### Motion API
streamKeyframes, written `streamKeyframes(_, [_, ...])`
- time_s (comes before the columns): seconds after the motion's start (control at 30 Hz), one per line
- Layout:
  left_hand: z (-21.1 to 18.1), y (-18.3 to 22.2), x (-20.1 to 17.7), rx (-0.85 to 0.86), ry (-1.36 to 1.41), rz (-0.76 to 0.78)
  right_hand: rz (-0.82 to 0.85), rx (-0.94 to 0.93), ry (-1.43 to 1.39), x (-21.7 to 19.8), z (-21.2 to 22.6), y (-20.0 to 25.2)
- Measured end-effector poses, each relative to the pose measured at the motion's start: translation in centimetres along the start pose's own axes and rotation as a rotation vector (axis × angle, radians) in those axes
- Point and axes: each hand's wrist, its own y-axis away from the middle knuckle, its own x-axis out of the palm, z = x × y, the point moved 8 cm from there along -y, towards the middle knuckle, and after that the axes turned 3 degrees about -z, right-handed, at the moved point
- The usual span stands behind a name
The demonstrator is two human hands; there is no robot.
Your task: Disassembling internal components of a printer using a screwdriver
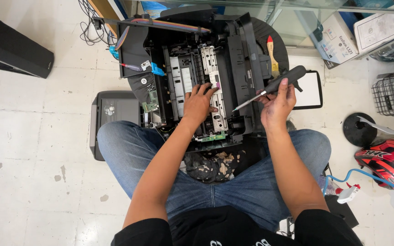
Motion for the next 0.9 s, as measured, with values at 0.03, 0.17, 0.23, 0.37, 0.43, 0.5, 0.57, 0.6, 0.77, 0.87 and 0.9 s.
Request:
streamKeyframes(0.03, [-0.1,0.2,-0.3,-0.001,0.000,0.000,0.001,0.001,0.000,-0.1,0.0,0.0])
streamKeyframes(0.17, [-0.5,0.6,-1.7,0.001,-0.016,-0.008,-0.003,0.013,-0.007,-0.2,-0.4,0.1])
streamKeyframes(0.23, [-0.4,0.7,-1.9,-0.005,-0.029,-0.002,-0.001,0.013,-0.012,0.0,-0.2,0.1])
streamKeyframes(0.37, [-0.2,0.4,-1.3,0.010,-0.094,0.005,-0.046,0.056,-0.028,0.3,0.0,0.4])
streamKeyframes(0.43, [-0.2,0.3,-1.1,0.014,-0.115,0.009,-0.057,0.072,-0.037,-0.2,-0.6,-0.1])
streamKeyframes(0.5, [-0.5,0.4,-1.2,0.029,-0.167,0.028,-0.101,0.114,-0.047,-1.4,-1.7,-1.2])
streamKeyframes(0.57, [-0.5,0.4,-1.0,0.037,-0.183,0.034,-0.117,0.145,-0.074,-0.5,-0.5,-0.5])
streamKeyframes(0.6, [-0.5,0.4,-0.9,0.044,-0.200,0.041,-0.136,0.178,-0.101,-0.1,-0.1,-0.1])
streamKeyframes(0.77, [-0.5,0.5,-0.8,0.056,-0.215,0.044,0.151,0.169,0.095,4.7,3.7,1.0])
streamKeyframes(0.87, [-0.6,0.5,-0.7,0.058,-0.231,0.057,0.344,0.032,0.428,7.5,4.2,-0.2])
streamKeyframes(0.9, [-0.7,0.5,-0.6,0.057,-0.241,0.066,0.426,-0.078,0.668,8.7,4.3,-0.8])
